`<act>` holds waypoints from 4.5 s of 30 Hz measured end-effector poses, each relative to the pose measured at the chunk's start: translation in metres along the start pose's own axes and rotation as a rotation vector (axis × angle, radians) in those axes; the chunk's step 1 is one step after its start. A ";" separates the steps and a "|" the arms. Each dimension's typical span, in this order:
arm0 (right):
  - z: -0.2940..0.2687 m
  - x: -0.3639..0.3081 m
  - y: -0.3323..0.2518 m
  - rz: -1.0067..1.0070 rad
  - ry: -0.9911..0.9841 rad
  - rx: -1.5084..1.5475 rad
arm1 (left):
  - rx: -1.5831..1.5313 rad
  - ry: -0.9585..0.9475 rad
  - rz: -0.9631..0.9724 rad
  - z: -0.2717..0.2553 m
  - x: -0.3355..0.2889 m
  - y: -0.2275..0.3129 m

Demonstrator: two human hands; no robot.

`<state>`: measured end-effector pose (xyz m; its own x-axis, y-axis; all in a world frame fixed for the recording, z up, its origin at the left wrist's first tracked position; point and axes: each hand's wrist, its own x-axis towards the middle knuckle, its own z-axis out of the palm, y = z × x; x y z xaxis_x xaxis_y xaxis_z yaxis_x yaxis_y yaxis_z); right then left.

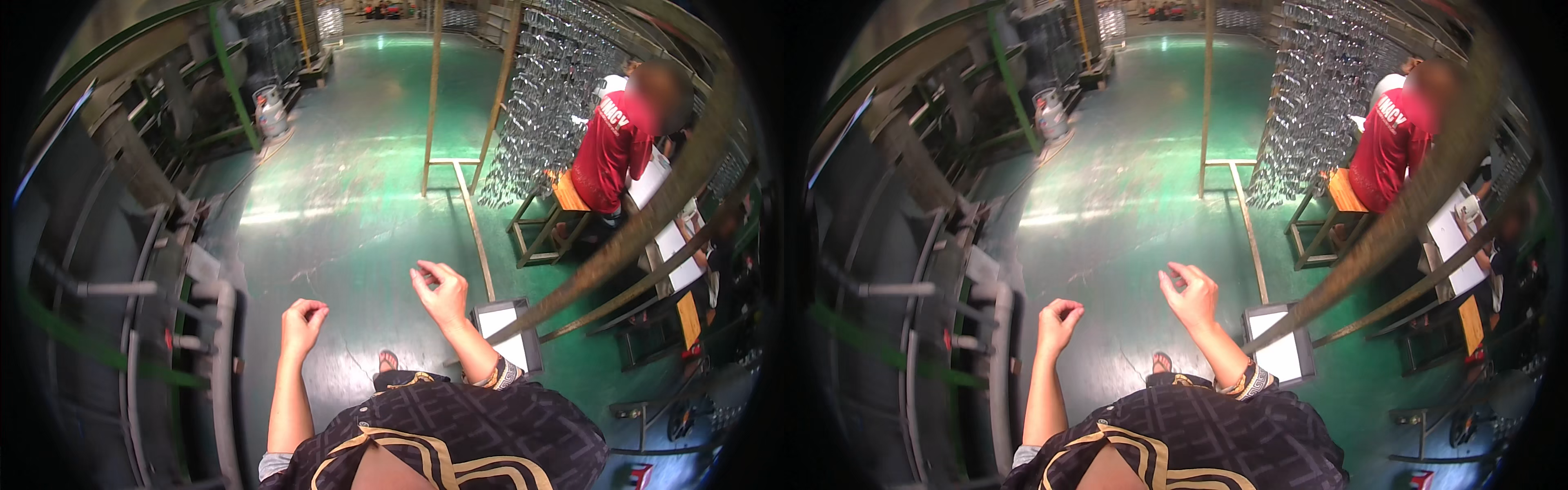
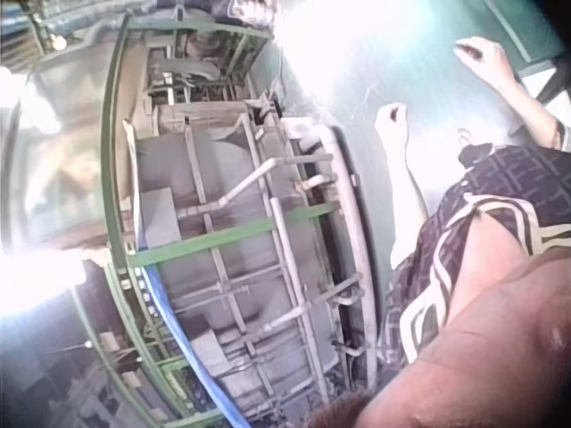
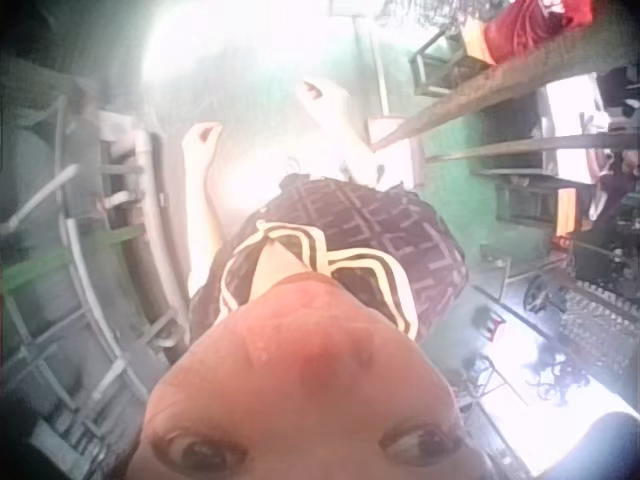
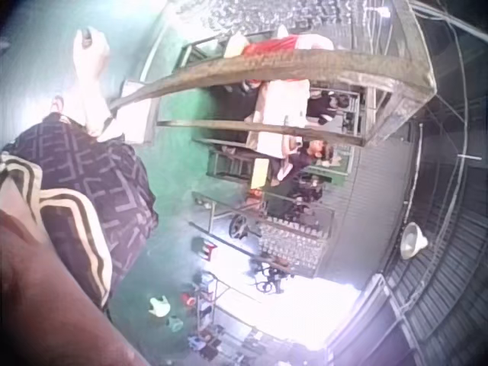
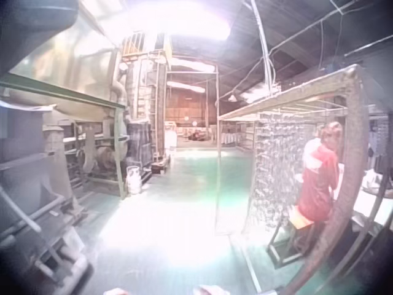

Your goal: The person hangs long metal strips onto a metal rack and receives additional strips from another person.

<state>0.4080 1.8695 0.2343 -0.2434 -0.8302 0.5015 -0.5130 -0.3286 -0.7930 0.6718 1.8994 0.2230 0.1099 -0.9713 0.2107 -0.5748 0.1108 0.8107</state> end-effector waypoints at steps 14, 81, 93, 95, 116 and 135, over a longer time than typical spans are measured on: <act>-0.019 0.294 -0.033 -0.313 0.745 -0.472 | -0.255 -0.520 0.350 0.095 0.358 0.053; -0.094 0.589 -0.046 -0.123 1.495 -1.512 | -2.001 -1.246 1.281 0.350 0.530 0.592; -0.092 0.593 -0.044 -0.205 1.541 -1.414 | -2.067 -1.375 1.108 0.347 0.543 0.582; -0.091 0.592 -0.045 -0.184 1.542 -1.399 | -2.083 -1.390 1.059 0.344 0.545 0.576; -0.093 0.592 -0.043 -0.228 1.479 -1.376 | -2.062 -1.539 1.093 0.337 0.532 0.586; -0.089 0.596 -0.041 -0.216 1.473 -1.366 | -2.171 -1.580 1.129 0.342 0.542 0.587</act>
<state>0.2109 1.4279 0.5966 -0.0966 0.3297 0.9391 -0.6127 0.7239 -0.3172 0.1166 1.3658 0.6264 -0.1332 0.0729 0.9884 0.7778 -0.6104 0.1498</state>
